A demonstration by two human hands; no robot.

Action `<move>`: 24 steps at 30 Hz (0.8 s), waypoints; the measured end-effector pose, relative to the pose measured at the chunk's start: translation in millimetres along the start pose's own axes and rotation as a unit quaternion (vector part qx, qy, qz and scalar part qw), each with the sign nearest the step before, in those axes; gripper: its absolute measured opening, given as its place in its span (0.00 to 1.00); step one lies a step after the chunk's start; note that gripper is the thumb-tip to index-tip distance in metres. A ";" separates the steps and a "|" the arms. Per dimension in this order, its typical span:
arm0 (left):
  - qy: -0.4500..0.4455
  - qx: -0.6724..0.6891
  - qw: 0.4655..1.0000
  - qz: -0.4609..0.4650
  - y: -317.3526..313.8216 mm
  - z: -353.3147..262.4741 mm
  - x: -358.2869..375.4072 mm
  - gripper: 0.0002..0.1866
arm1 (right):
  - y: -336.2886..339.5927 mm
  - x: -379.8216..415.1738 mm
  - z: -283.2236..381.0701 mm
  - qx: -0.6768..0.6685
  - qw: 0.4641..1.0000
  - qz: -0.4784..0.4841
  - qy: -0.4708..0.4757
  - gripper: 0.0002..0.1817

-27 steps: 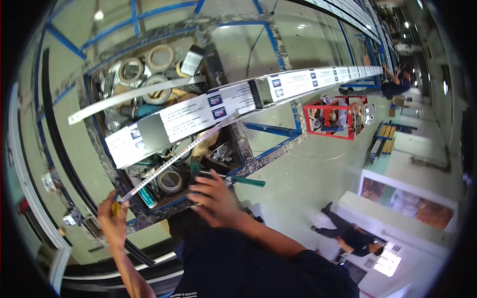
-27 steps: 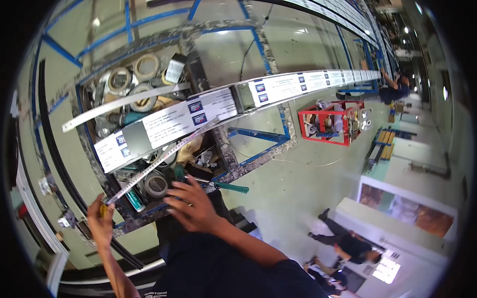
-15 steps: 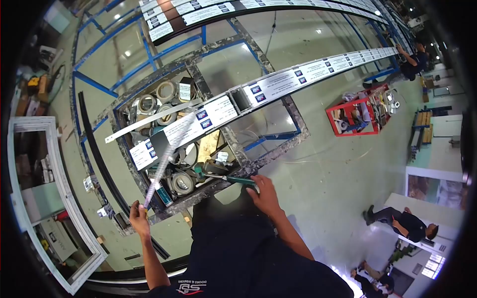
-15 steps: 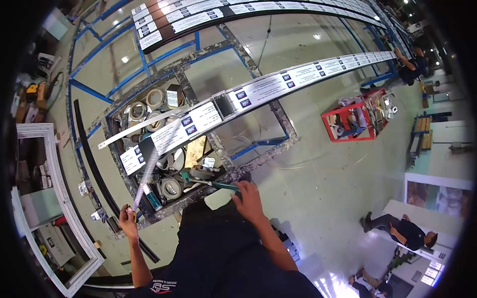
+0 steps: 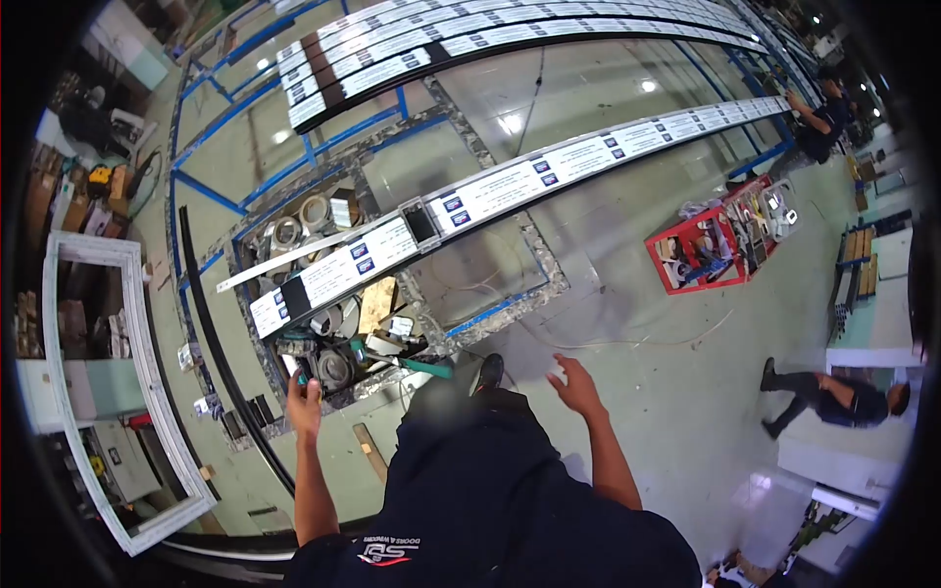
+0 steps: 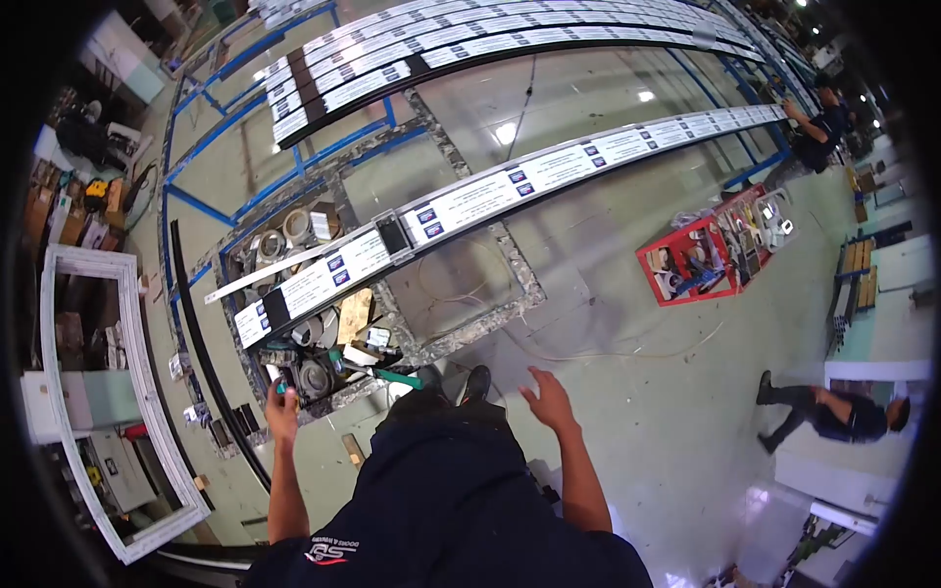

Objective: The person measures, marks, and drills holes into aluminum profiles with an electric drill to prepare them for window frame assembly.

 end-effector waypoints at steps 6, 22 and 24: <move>-0.136 -0.210 0.959 0.136 -84.9 21.0 -52.6 0.47 | -14.9 39.1 -86.4 -0.149 0.969 -0.097 -0.174 0.31; -0.090 -0.323 0.909 0.249 -202.0 -31.7 -77.9 0.33 | 56.7 -10.2 -276.8 -0.222 0.919 -0.109 -0.307 0.27; -0.094 -0.326 0.900 0.272 -265.5 -77.2 -86.1 0.32 | 154.0 -71.1 -316.1 -0.225 0.914 -0.168 -0.292 0.24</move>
Point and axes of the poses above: each hand's wrist, its own x-axis away from the middle knuckle, its own y-axis out of the back of the hand, z = x × y, the point moved 6 cm from there along -x, towards the middle knuckle, and after that the axes turned 14 degrees about -y, right-handed, at the moved point
